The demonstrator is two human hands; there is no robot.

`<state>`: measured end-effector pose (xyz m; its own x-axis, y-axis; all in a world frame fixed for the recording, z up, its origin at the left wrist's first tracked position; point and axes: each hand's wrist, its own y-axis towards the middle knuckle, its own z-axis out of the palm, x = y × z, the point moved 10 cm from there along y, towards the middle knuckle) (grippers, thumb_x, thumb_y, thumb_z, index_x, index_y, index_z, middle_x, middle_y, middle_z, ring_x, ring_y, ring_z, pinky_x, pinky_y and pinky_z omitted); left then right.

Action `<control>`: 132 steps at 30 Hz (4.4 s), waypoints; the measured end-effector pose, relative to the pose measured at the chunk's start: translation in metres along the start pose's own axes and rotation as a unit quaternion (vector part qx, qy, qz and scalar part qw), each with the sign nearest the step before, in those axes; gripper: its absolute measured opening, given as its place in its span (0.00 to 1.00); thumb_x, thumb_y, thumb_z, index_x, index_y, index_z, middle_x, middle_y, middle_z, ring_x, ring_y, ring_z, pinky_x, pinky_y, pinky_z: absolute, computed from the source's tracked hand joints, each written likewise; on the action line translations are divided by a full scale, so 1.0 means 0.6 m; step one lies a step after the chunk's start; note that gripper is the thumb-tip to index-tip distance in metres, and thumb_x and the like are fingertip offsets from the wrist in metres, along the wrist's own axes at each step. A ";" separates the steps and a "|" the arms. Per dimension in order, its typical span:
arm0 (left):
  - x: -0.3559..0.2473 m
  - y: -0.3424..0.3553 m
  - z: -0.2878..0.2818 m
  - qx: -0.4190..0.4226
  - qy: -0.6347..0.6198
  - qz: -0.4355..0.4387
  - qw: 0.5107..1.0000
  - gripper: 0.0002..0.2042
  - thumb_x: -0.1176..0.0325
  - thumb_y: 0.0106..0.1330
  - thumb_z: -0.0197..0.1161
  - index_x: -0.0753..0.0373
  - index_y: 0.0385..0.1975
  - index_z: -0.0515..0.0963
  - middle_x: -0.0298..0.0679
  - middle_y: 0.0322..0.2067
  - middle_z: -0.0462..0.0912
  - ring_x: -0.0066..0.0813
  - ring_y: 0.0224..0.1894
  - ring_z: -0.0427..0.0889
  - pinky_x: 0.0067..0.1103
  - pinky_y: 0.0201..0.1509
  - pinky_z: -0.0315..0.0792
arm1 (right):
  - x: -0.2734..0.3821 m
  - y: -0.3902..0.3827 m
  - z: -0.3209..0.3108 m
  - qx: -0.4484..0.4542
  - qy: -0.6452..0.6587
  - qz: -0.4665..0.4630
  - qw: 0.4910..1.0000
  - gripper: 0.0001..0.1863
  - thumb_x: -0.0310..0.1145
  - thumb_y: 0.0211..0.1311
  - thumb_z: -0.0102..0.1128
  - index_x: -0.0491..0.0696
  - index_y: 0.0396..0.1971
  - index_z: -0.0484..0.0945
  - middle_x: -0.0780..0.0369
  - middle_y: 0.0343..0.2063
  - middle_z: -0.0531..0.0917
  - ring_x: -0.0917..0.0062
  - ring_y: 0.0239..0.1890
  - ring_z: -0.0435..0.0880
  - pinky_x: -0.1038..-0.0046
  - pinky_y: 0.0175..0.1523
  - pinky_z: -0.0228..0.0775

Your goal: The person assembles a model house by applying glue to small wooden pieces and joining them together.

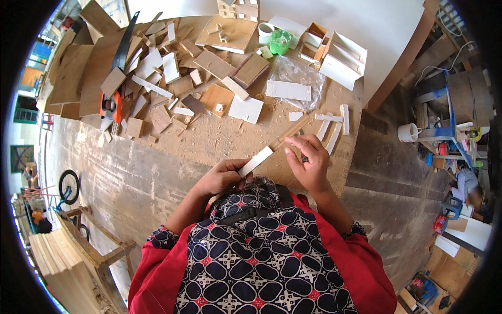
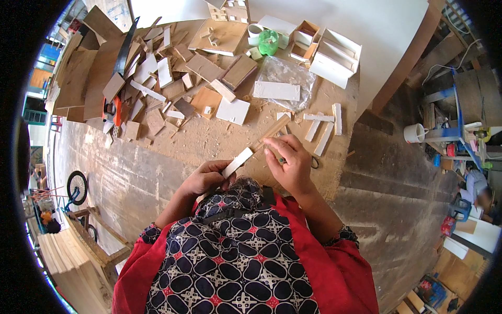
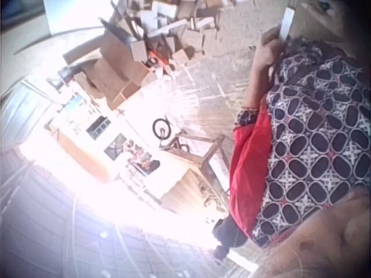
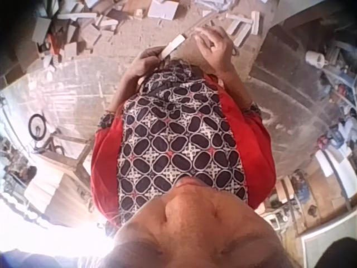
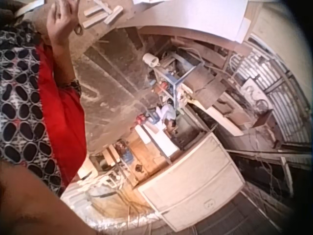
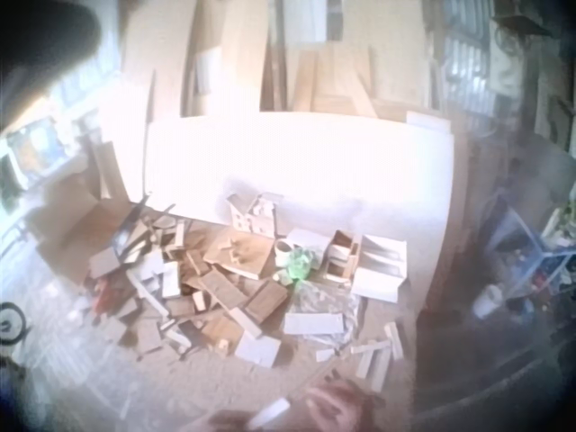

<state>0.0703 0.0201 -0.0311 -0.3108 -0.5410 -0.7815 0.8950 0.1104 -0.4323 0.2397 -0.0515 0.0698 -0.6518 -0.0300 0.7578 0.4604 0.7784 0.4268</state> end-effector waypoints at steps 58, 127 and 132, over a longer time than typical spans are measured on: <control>0.016 0.005 -0.012 -0.065 0.112 0.010 0.992 0.23 0.77 0.58 0.48 0.70 0.57 0.71 0.32 0.33 0.81 0.14 0.28 0.75 0.13 0.33 0.71 | -0.033 -0.011 0.059 0.041 0.000 0.059 0.997 0.04 0.26 0.51 0.67 0.46 0.28 0.81 0.60 0.24 0.80 0.70 0.25 0.83 0.71 0.29 0.72; 0.067 -0.007 -0.077 -0.136 0.112 -0.128 0.976 0.14 0.64 0.67 0.53 0.67 0.30 0.82 0.33 0.18 0.77 0.17 0.17 0.72 0.14 0.22 0.67 | -0.079 -0.012 0.107 0.102 -0.050 0.084 0.990 0.05 0.31 0.52 0.64 0.46 0.27 0.81 0.57 0.25 0.82 0.61 0.28 0.82 0.64 0.33 0.72; 0.062 -0.009 -0.074 -0.137 0.101 -0.126 0.977 0.15 0.63 0.67 0.52 0.67 0.30 0.82 0.33 0.18 0.77 0.18 0.17 0.73 0.15 0.21 0.68 | -0.077 -0.011 0.106 0.106 -0.053 0.085 0.989 0.05 0.31 0.52 0.64 0.46 0.27 0.81 0.57 0.25 0.82 0.61 0.28 0.82 0.64 0.33 0.72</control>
<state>0.0395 0.0368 -0.0777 -0.5925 -0.4067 -0.6954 0.6710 0.2285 -0.7054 0.2284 -0.0153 0.0004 -0.6412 0.1698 0.7483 0.4396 0.8806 0.1769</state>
